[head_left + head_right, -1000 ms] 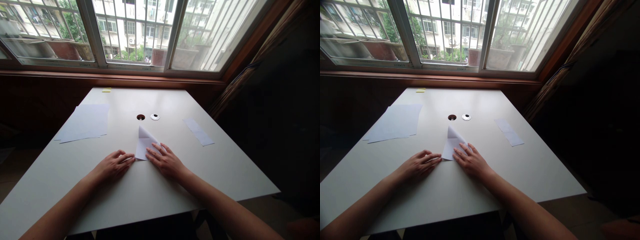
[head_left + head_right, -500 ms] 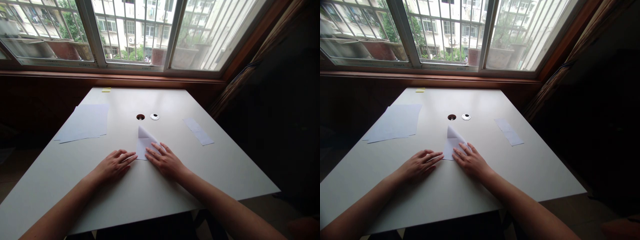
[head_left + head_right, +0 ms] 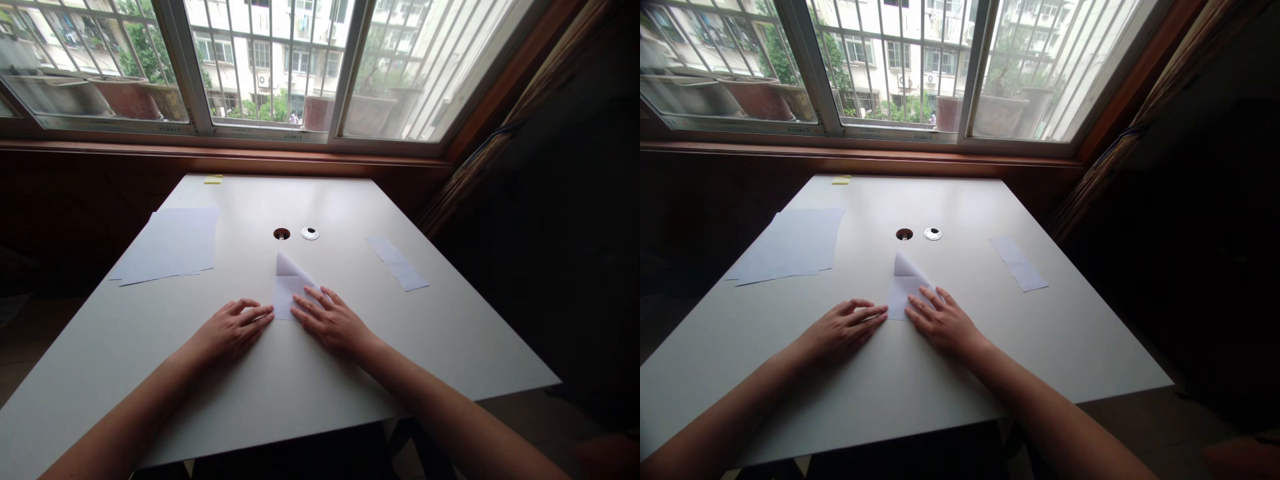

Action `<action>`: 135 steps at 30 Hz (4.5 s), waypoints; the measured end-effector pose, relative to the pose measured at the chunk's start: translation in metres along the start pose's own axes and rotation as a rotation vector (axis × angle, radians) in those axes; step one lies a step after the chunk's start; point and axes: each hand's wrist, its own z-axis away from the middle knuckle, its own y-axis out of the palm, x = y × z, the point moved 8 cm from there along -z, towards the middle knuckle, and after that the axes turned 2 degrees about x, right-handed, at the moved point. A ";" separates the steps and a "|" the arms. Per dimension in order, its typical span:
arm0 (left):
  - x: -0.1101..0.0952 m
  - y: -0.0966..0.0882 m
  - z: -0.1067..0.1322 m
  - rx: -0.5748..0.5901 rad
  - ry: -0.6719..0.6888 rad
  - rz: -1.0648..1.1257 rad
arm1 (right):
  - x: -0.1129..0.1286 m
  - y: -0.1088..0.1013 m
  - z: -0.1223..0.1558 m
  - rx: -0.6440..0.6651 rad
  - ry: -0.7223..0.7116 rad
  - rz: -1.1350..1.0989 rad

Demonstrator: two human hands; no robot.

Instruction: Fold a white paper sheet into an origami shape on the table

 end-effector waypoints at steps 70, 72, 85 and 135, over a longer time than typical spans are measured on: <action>0.017 -0.003 0.019 -0.083 0.016 0.119 | 0.039 -0.004 -0.067 -0.130 0.085 -0.054; 0.019 -0.003 0.020 -0.082 0.011 0.124 | 0.041 -0.002 -0.069 -0.124 0.084 -0.037; 0.021 -0.003 0.023 -0.076 0.024 0.116 | 0.056 0.006 -0.068 -0.133 0.051 0.025; 0.015 -0.001 0.020 -0.059 -0.003 0.036 | 0.047 -0.003 -0.057 -0.273 -0.033 -0.110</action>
